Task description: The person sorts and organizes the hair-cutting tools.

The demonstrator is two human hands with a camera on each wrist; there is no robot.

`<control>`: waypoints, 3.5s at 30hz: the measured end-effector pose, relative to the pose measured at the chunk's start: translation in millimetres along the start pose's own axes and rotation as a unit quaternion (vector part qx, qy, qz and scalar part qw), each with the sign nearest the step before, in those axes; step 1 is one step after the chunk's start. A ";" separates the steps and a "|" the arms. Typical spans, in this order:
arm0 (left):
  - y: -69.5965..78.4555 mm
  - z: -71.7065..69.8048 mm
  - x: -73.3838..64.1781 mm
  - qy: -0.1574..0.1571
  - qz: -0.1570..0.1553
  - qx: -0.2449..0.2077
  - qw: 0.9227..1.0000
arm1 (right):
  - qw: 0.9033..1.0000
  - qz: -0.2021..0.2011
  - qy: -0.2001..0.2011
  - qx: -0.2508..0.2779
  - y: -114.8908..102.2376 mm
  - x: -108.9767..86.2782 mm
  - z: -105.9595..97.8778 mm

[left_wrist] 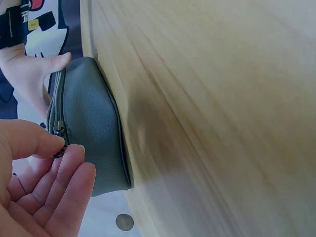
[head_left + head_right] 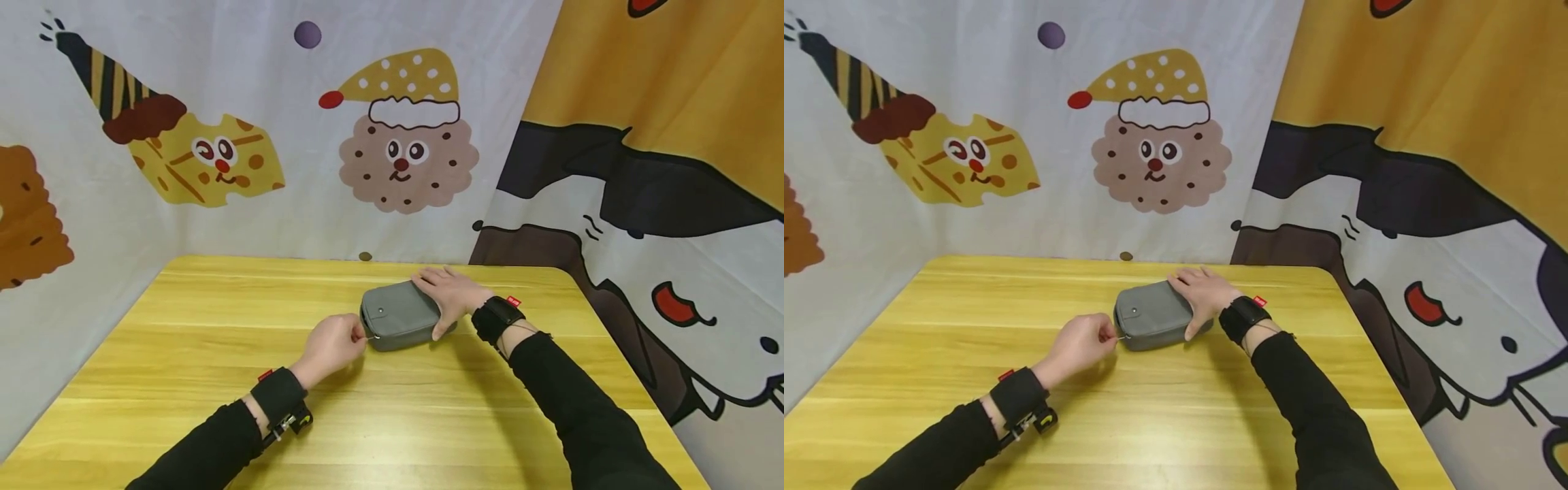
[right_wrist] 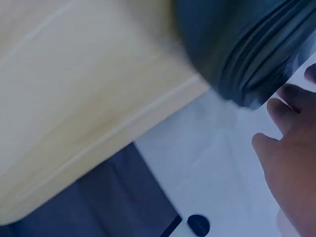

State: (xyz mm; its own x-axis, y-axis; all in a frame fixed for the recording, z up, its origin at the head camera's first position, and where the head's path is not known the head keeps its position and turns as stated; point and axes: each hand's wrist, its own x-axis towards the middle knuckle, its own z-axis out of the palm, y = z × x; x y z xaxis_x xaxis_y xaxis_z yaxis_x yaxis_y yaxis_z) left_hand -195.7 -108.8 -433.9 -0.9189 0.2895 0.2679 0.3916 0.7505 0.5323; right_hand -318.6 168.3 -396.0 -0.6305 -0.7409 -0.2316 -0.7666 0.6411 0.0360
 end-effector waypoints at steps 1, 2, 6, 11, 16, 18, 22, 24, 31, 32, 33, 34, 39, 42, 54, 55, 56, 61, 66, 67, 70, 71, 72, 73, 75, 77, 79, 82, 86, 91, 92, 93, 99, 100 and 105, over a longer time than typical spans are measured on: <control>-0.1 0.4 -0.1 -0.001 -0.001 -0.001 1.000 | 1.000 0.004 -0.002 0.005 -4.3 0.3 -1.5; 0.3 0.2 -0.4 -0.001 -0.003 -0.004 1.000 | 1.000 0.006 -0.002 0.011 -8.8 0.9 -3.1; 0.9 -0.3 -1.4 -0.004 -0.005 -0.003 1.000 | 0.999 0.002 0.008 0.034 -27.1 6.0 -7.9; 1.7 -0.7 -1.4 -0.009 -0.005 -0.005 1.000 | 1.000 0.009 0.000 0.027 -45.8 16.8 -12.8; 1.4 0.1 -1.8 -0.007 -0.003 -0.007 1.000 | 1.000 0.010 -0.024 0.010 -54.6 26.5 -11.7; 0.9 0.5 -1.8 -0.007 -0.003 -0.008 1.000 | 1.000 0.012 -0.026 0.007 -54.8 29.0 -9.7; 0.3 0.7 -0.9 -0.007 -0.001 -0.007 1.000 | 1.000 0.008 -0.005 0.012 -51.7 31.6 -4.5; 0.2 0.7 -0.4 -0.006 0.001 -0.005 1.000 | 1.000 0.002 0.008 0.015 -49.4 32.4 -1.7; 1.6 -0.2 1.1 -0.004 -0.003 0.003 1.000 | 0.999 -0.016 0.031 0.021 -43.8 35.4 4.6; 2.2 -0.6 1.2 -0.004 -0.003 0.009 1.000 | 0.999 -0.018 0.034 0.023 -43.5 35.4 5.2; 3.1 -1.0 1.2 -0.003 -0.002 0.015 1.000 | 0.999 -0.019 0.036 0.024 -43.2 35.3 5.8; 3.9 -1.4 1.0 -0.002 -0.002 0.022 1.000 | 0.999 -0.020 0.037 0.025 -42.9 35.4 6.7; 5.1 -0.3 0.3 0.002 0.002 0.054 0.999 | 0.998 -0.020 0.049 0.036 -41.8 35.3 12.0; 4.2 0.1 0.3 0.001 0.001 0.060 0.998 | 0.997 -0.023 0.055 0.041 -41.4 35.4 13.8; -1.9 -9.9 4.9 0.015 -0.013 0.051 0.998 | 0.997 -0.021 0.059 0.037 -37.9 32.6 15.5; -2.0 -10.9 5.7 0.014 -0.013 0.052 0.998 | 0.997 -0.022 0.059 0.039 -38.0 32.6 15.1; -2.3 -11.5 6.6 0.016 -0.014 0.055 0.998 | 0.997 -0.022 0.059 0.041 -38.1 32.7 14.7; -4.4 -12.7 12.1 0.024 -0.005 0.077 0.997 | 0.997 -0.025 0.059 0.044 -38.1 32.6 14.1; -11.9 -11.1 24.5 0.052 0.015 0.116 0.992 | 0.997 -0.025 0.058 0.033 -37.4 31.5 14.5; -13.7 -11.1 27.5 0.056 0.015 0.126 0.990 | 0.997 -0.027 0.060 0.032 -37.2 31.3 14.6; -18.1 -12.1 36.4 0.062 0.019 0.155 0.986 | 0.997 -0.029 0.060 0.030 -37.1 31.0 14.7; -19.5 -12.6 39.1 0.062 0.021 0.163 0.984 | 0.997 -0.029 0.060 0.030 -37.0 30.9 15.0; -20.9 -13.0 41.5 0.061 0.025 0.171 0.983 | 0.997 -0.030 0.061 0.030 -37.0 31.0 15.3; -22.3 -13.3 43.9 0.059 0.030 0.178 0.982 | 0.997 -0.030 0.060 0.030 -37.1 31.1 15.4; -24.7 -13.8 48.3 0.056 0.041 0.190 0.979 | 0.997 -0.029 0.058 0.032 -37.6 31.1 15.3; -27.5 -14.0 51.8 0.055 0.051 0.199 0.977 | 0.997 -0.029 0.058 0.033 -38.2 31.5 14.9; -29.9 -13.8 54.5 0.055 0.059 0.205 0.975 | 0.997 -0.028 0.056 0.034 -38.9 31.7 14.2; -33.4 -12.8 57.7 0.058 0.068 0.208 0.974 | 0.998 -0.027 0.054 0.032 -39.3 31.3 13.6; -38.6 -10.6 61.4 0.062 0.068 0.204 0.975 | 0.997 -0.034 0.060 0.037 -39.3 31.1 13.3; -42.8 -9.3 65.6 0.057 0.064 0.196 0.977 | 0.997 -0.038 0.062 0.038 -38.3 31.2 14.2; -43.6 -9.0 66.6 0.056 0.067 0.195 0.977 | 0.997 -0.037 0.062 0.037 -37.9 31.2 14.6; -44.3 -9.2 67.3 0.055 0.072 0.194 0.977 | 0.997 -0.036 0.062 0.036 -37.6 31.2 14.8; -51.8 -7.9 72.9 0.071 0.112 0.193 0.972 | 0.996 -0.041 0.068 0.037 -36.5 32.0 17.7; -53.6 -7.1 74.3 0.073 0.115 0.191 0.972 | 0.996 -0.042 0.068 0.037 -36.5 32.3 18.0; -57.3 -3.9 81.4 0.068 0.104 0.177 0.976 | 0.996 -0.044 0.071 0.036 -37.1 33.0 18.5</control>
State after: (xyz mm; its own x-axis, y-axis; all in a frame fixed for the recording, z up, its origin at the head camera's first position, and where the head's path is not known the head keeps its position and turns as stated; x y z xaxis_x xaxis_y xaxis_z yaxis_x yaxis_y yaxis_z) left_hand -292.9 -130.5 -439.5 -0.7966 0.3941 0.4584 0.5066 0.8490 0.1504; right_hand -308.7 123.8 -423.0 -0.5759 -0.8124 -0.0913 -0.8121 0.5813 -0.0502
